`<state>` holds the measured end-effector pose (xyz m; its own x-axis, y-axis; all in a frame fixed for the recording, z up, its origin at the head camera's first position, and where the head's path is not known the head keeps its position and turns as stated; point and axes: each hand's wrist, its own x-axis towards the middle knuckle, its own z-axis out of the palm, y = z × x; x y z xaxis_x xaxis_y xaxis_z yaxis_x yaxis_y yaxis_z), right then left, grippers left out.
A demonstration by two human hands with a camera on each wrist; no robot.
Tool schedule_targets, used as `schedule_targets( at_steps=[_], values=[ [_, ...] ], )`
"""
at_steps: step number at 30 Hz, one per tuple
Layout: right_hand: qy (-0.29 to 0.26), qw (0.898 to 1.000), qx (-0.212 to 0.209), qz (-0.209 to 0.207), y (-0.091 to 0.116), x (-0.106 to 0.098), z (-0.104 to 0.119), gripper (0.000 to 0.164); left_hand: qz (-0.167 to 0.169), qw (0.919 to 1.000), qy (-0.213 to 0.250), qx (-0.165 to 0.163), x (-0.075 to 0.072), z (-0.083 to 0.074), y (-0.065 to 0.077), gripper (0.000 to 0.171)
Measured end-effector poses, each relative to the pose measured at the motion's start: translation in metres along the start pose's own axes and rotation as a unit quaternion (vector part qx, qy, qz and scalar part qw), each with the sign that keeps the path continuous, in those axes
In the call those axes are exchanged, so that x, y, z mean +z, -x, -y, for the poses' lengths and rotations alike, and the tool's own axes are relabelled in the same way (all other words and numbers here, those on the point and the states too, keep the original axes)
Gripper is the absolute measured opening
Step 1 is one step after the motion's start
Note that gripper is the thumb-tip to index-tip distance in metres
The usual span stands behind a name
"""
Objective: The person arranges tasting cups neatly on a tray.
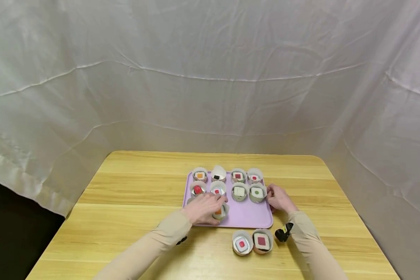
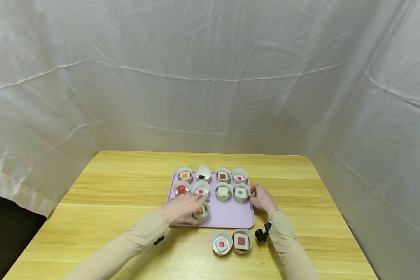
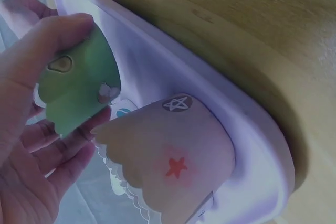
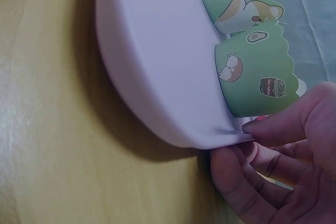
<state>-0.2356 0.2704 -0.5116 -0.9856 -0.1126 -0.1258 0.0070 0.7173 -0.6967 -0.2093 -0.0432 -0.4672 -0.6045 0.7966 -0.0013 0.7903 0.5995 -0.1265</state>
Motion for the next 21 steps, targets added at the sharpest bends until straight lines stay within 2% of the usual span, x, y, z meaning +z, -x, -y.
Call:
schedule_targets(
  at_steps=[15, 21],
  values=[
    [0.006, 1.0, 0.001, 0.002, -0.001, 0.0, -0.001, 0.021, -0.022, 0.9976, -0.063, -0.017, 0.01, -0.004, -0.001, 0.065],
    [0.011, 1.0, 0.005, 0.0, -0.002, -0.001, 0.0, 0.022, -0.033, 0.9974, -0.057, -0.029, 0.016, -0.005, 0.0, 0.066]
  ],
)
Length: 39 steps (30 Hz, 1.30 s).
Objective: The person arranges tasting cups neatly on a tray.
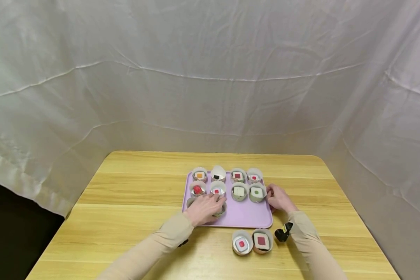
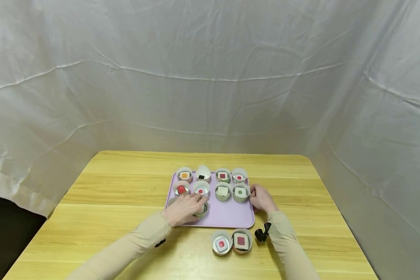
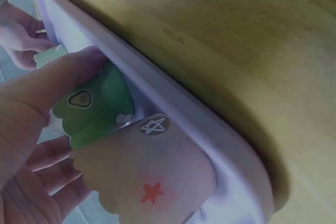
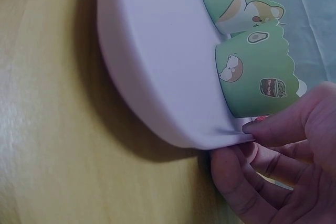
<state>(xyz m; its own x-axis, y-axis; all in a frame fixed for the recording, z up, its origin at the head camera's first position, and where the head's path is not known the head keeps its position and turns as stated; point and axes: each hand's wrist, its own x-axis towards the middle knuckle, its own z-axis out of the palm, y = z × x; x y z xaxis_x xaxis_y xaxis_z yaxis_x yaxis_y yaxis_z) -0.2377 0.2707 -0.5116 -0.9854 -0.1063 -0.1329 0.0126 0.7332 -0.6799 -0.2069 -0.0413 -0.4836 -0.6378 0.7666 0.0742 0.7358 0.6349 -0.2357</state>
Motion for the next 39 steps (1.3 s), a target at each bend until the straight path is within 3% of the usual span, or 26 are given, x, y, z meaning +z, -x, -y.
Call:
schedule_targets(
  at_steps=[12, 15, 18, 20, 23, 28, 31, 34, 36, 39],
  values=[
    [-0.003, 1.0, -0.014, -0.004, 0.001, 0.001, -0.002, 0.021, -0.032, 0.9994, -0.013, 0.003, 0.005, 0.002, 0.005, 0.075],
    [-0.001, 1.0, -0.012, -0.004, 0.001, 0.001, -0.002, 0.021, -0.054, 0.9984, 0.012, 0.005, 0.005, 0.005, 0.009, 0.075],
    [0.001, 1.0, -0.01, -0.003, 0.001, 0.001, -0.002, 0.022, -0.109, 0.9912, 0.074, -0.006, 0.005, 0.011, 0.013, 0.064],
    [0.002, 1.0, -0.012, -0.002, 0.001, 0.001, -0.002, 0.022, -0.155, 0.9792, 0.128, -0.028, 0.007, 0.018, 0.015, 0.053],
    [0.005, 1.0, -0.015, -0.002, 0.0, 0.0, -0.001, 0.023, -0.184, 0.9531, 0.219, -0.098, 0.009, 0.032, 0.018, 0.038],
    [0.01, 1.0, -0.016, -0.001, 0.0, -0.001, -0.001, 0.024, -0.165, 0.8922, 0.317, -0.276, 0.015, 0.063, 0.026, 0.028],
    [0.011, 1.0, -0.019, 0.0, 0.0, -0.001, -0.001, 0.024, -0.135, 0.862, 0.338, -0.353, 0.02, 0.079, 0.032, 0.026],
    [0.011, 1.0, -0.019, 0.0, 0.0, -0.001, -0.002, 0.023, -0.086, 0.8495, 0.356, -0.38, 0.025, 0.09, 0.038, 0.025],
    [0.011, 1.0, -0.017, 0.001, 0.0, -0.001, -0.002, 0.023, -0.046, 0.8446, 0.372, -0.383, 0.027, 0.093, 0.042, 0.024],
    [0.01, 1.0, -0.015, 0.001, 0.0, -0.001, -0.002, 0.023, 0.002, 0.8294, 0.405, -0.385, 0.03, 0.094, 0.043, 0.021]
  ],
)
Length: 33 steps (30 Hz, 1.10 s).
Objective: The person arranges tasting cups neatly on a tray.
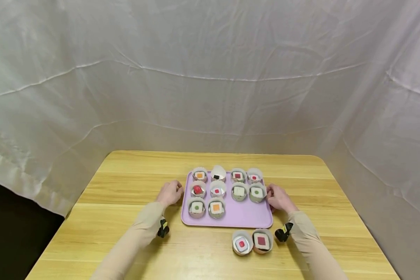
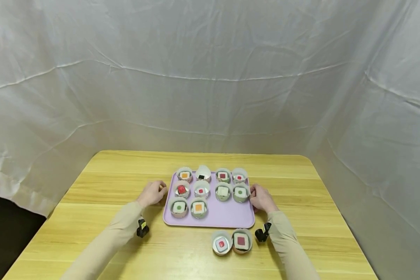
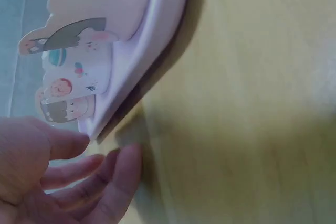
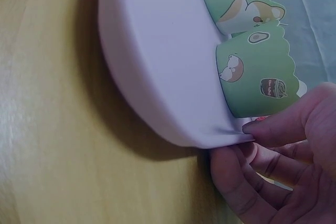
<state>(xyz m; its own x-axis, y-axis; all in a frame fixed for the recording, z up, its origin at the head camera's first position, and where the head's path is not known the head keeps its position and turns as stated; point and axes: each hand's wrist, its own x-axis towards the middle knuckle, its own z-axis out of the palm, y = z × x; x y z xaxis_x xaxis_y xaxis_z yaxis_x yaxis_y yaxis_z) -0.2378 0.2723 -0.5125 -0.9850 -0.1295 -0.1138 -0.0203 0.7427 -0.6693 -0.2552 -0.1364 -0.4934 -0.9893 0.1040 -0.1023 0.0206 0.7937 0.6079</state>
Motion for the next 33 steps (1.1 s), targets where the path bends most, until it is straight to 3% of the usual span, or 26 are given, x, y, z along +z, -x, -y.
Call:
schedule_targets(
  at_steps=[5, 18, 24, 29, 33],
  values=[
    [-0.003, 1.0, 0.003, 0.0, 0.0, 0.001, 0.0, 0.023, 0.034, 0.9985, 0.04, -0.014, 0.005, -0.002, 0.002, 0.017],
    [-0.036, 0.999, 0.018, 0.022, 0.005, -0.003, 0.007, 0.024, 0.049, 0.9962, 0.065, -0.031, 0.01, -0.003, -0.004, 0.012],
    [0.014, 1.0, 0.013, -0.012, 0.012, -0.021, 0.018, 0.029, 0.047, 0.9956, 0.072, -0.036, 0.013, -0.004, -0.004, 0.009],
    [0.074, 0.994, -0.057, -0.056, 0.025, -0.033, 0.044, 0.03, 0.046, 0.9953, 0.076, -0.038, 0.013, -0.004, -0.004, 0.008],
    [0.131, 0.978, -0.151, -0.064, 0.042, -0.027, 0.075, 0.031, 0.04, 0.9961, 0.073, -0.031, 0.013, -0.001, -0.003, 0.007]
  ],
)
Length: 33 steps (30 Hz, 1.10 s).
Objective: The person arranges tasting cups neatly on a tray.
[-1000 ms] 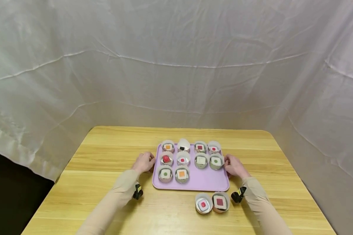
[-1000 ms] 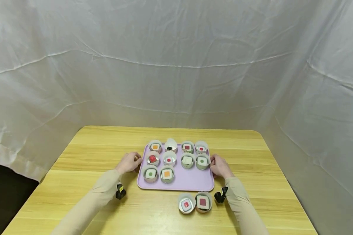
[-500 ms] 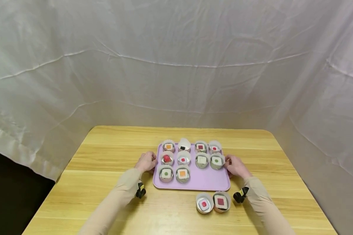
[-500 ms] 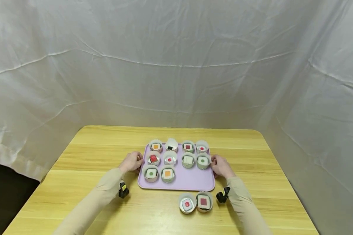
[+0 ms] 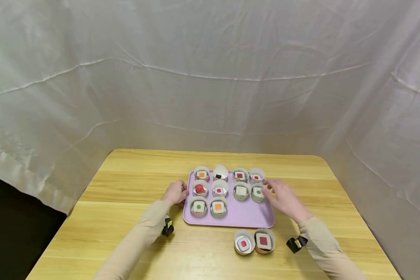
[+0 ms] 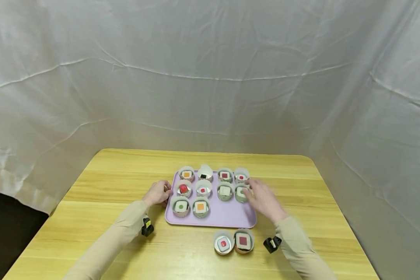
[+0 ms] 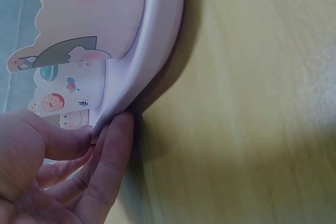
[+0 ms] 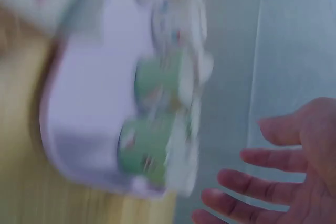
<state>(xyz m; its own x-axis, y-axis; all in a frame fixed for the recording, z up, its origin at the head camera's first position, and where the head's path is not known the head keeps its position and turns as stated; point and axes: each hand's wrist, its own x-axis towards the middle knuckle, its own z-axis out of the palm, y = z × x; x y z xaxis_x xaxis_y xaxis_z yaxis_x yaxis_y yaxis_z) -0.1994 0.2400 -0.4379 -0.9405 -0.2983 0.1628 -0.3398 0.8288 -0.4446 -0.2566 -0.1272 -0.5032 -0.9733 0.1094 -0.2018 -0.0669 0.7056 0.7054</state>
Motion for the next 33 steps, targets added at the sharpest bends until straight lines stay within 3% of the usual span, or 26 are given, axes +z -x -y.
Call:
schedule_targets(
  at_steps=[2, 7, 14, 19, 33],
  values=[
    [0.021, 0.999, -0.042, 0.017, 0.006, 0.002, 0.018, 0.032, -0.004, 1.0, -0.003, 0.007, 0.0, 0.001, 0.0, 0.006],
    [0.043, 0.988, -0.103, 0.11, 0.021, 0.011, 0.049, 0.04, -0.006, 0.9999, 0.002, 0.015, 0.0, 0.002, -0.001, 0.006],
    [0.062, 0.953, -0.167, 0.244, 0.033, 0.025, 0.065, 0.045, -0.007, 0.9999, 0.002, 0.012, 0.001, 0.002, -0.002, 0.007],
    [0.075, 0.942, -0.168, 0.282, 0.036, 0.033, 0.066, 0.049, -0.001, 0.9999, 0.009, 0.009, 0.002, 0.003, -0.002, 0.008],
    [0.047, 0.931, -0.129, 0.339, 0.038, 0.041, 0.072, 0.047, -0.002, 1.0, 0.004, 0.006, 0.002, 0.002, -0.001, 0.008]
  ],
)
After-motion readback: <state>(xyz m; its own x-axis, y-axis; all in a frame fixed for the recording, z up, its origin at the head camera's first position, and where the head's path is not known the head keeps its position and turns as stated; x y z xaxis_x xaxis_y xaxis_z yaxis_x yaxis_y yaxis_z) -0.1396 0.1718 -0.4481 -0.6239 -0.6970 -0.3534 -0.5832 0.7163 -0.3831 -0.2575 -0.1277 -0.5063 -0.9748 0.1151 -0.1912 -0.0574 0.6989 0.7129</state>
